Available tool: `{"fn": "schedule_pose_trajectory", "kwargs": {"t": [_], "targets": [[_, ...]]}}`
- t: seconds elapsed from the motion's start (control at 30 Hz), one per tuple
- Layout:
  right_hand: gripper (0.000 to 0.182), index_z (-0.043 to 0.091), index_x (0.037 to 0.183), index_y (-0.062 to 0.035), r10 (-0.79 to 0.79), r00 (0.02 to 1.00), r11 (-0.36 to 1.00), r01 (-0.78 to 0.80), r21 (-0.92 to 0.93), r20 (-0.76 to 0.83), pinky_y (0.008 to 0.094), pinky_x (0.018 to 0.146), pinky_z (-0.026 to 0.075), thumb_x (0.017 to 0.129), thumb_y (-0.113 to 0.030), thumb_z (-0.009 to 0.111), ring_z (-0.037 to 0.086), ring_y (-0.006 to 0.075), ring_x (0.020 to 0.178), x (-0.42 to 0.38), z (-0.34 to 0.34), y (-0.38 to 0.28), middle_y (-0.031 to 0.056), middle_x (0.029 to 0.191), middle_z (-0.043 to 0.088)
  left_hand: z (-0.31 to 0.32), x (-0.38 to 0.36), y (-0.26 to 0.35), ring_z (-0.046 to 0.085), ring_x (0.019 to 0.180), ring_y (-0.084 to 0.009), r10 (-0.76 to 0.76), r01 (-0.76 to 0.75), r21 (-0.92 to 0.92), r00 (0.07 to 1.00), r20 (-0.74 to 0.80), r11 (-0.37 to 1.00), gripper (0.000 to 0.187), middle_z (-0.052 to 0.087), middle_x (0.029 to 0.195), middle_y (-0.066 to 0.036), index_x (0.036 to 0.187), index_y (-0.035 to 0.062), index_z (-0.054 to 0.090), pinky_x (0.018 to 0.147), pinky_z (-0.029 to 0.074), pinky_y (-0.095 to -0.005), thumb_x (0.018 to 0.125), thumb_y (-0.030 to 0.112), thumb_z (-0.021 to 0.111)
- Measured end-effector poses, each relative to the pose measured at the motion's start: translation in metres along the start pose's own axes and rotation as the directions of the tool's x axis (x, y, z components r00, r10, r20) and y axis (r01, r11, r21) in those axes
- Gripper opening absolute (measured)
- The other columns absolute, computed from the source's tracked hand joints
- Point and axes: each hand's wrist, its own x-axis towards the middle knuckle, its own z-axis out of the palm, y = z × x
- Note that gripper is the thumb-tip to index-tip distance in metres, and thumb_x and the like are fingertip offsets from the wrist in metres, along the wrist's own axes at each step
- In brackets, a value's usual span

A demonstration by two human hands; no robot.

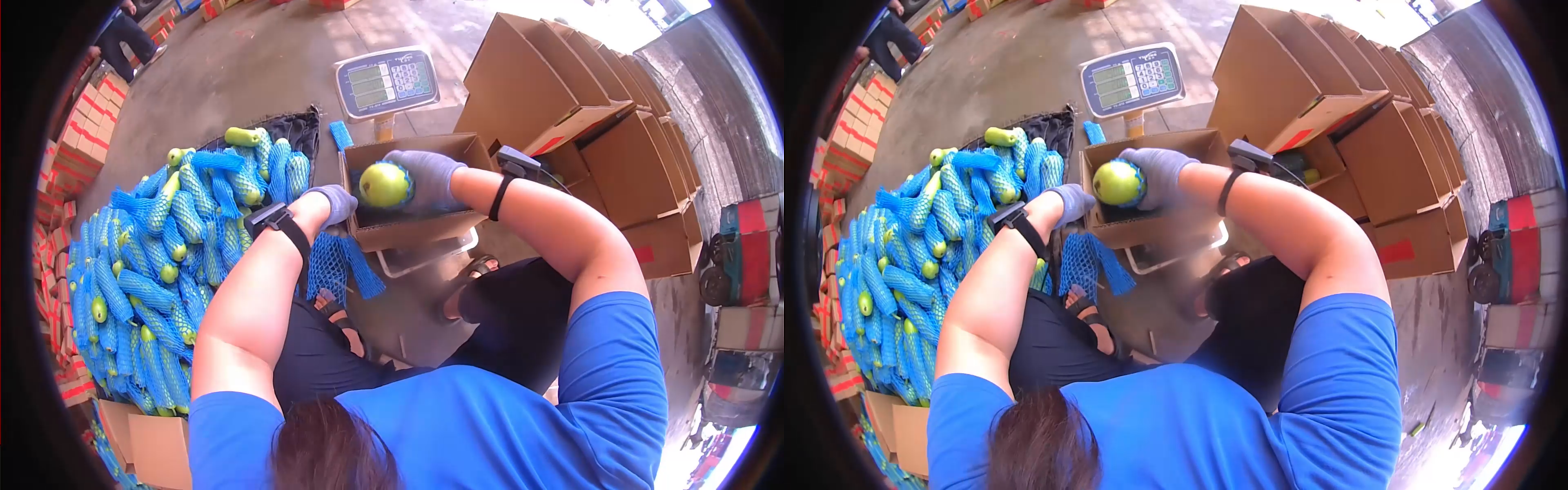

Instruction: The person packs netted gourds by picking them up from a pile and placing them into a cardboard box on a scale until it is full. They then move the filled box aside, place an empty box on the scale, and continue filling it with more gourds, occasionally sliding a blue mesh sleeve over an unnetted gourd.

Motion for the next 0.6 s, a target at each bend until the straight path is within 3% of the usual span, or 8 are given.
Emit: {"fn": "schedule_pose_trajectory", "kwargs": {"t": [0.03, 0.07, 0.1, 0.27, 0.33, 0.37, 0.47, 0.6], "targets": [[0.059, 0.054, 0.123, -0.0102, -0.190, 0.981, 0.591, 0.139, -0.795, 0.030, 0.0374, 0.094, 0.051, 0.074, -0.030, 0.079, 0.065, 0.0276, 0.106, -0.007, 0.009, 0.002, 0.0125, 0.113, 0.067, -0.006, -0.006, 0.001, 0.070, 0.063, -0.0244, -0.028, 0.033, -0.061, 0.997, 0.072, 0.998, 0.042, 0.073, 0.081, -0.015, 0.096, -0.0023, 0.070, 0.059, 0.057, -0.0377, 0.100, 0.028, 0.041], [0.057, 0.055, 0.125, -0.0105, -0.273, 0.938, -0.303, 0.124, -0.945, 0.211, 0.0384, 0.092, 0.053, 0.076, -0.032, 0.077, 0.067, 0.0311, 0.104, -0.014, 0.017, 0.001, 0.0144, 0.111, 0.068, -0.009, -0.005, 0.000, 0.069, 0.057, -0.0211, -0.053, 0.070, -0.117, 0.989, 0.141, 0.991, 0.042, 0.073, 0.080, -0.014, 0.093, -0.0004, 0.069, 0.055, 0.056, -0.0358, 0.101, 0.028, 0.039], [0.071, 0.053, 0.128, -0.0099, -0.209, 0.971, -0.290, 0.049, -0.956, 0.113, 0.0402, 0.091, 0.053, 0.067, -0.031, 0.083, 0.065, 0.0351, 0.105, -0.015, 0.030, 0.000, 0.0167, 0.110, 0.068, -0.003, 0.016, -0.014, 0.072, 0.062, -0.0214, -0.029, 0.092, -0.266, 0.973, 0.230, 0.960, 0.038, 0.073, 0.081, -0.015, 0.097, -0.0020, 0.067, 0.053, 0.057, -0.0340, 0.100, 0.025, 0.041], [0.071, 0.052, 0.131, -0.0120, -0.026, 0.999, -0.359, -0.037, -0.933, -0.030, 0.0433, 0.089, 0.053, 0.068, -0.027, 0.082, 0.066, 0.0360, 0.105, 0.016, 0.031, 0.000, 0.0170, 0.110, 0.069, 0.005, 0.027, -0.034, 0.072, 0.066, -0.0319, -0.041, 0.131, -0.543, 0.984, 0.174, 0.830, 0.031, 0.070, 0.084, -0.021, 0.105, -0.0074, 0.062, 0.053, 0.062, -0.0364, 0.096, 0.020, 0.050], [0.075, 0.051, 0.135, -0.0132, 0.094, 0.993, -0.384, -0.025, -0.923, -0.066, 0.0440, 0.089, 0.053, 0.067, -0.023, 0.082, 0.066, 0.0360, 0.107, 0.034, 0.023, 0.011, 0.0168, 0.112, 0.069, 0.008, 0.026, -0.033, 0.073, 0.070, -0.0326, -0.052, 0.118, -0.498, 0.988, 0.144, 0.859, 0.032, 0.070, 0.086, -0.021, 0.103, -0.0070, 0.063, 0.054, 0.062, -0.0381, 0.096, 0.021, 0.051], [0.088, 0.044, 0.145, -0.0138, 0.105, 0.987, -0.388, -0.068, -0.919, -0.118, 0.0415, 0.092, 0.051, 0.068, -0.031, 0.082, 0.064, 0.0364, 0.112, 0.044, 0.013, 0.022, 0.0170, 0.122, 0.066, 0.007, 0.025, -0.032, 0.073, 0.070, -0.0326, -0.061, 0.129, -0.497, 0.987, 0.150, 0.858, 0.032, 0.070, 0.086, -0.021, 0.103, -0.0070, 0.063, 0.054, 0.062, -0.0381, 0.096, 0.021, 0.051], [0.078, 0.047, 0.142, -0.0135, 0.215, 0.965, -0.493, -0.027, -0.870, -0.152, 0.0431, 0.092, 0.051, 0.072, -0.026, 0.079, 0.064, 0.0348, 0.113, 0.063, 0.006, 0.031, 0.0174, 0.121, 0.066, 0.004, 0.012, -0.025, 0.072, 0.065, -0.0293, 0.068, -0.052, -0.176, 0.994, 0.089, 0.983, 0.037, 0.070, 0.080, -0.021, 0.090, -0.0088, 0.066, 0.052, 0.059, -0.0398, 0.097, 0.023, 0.048], [0.070, 0.049, 0.139, -0.0139, 0.077, 0.972, -0.534, -0.149, -0.832, -0.223, 0.0472, 0.096, 0.047, 0.075, -0.022, 0.077, 0.062, 0.0338, 0.118, 0.074, 0.006, 0.052, 0.0173, 0.116, 0.068, 0.012, 0.008, -0.017, 0.071, 0.058, -0.0293, 0.061, -0.061, -0.007, 0.994, 0.091, 0.998, 0.040, 0.070, 0.076, -0.022, 0.090, -0.0091, 0.067, 0.050, 0.057, -0.0382, 0.097, 0.024, 0.046]]}}
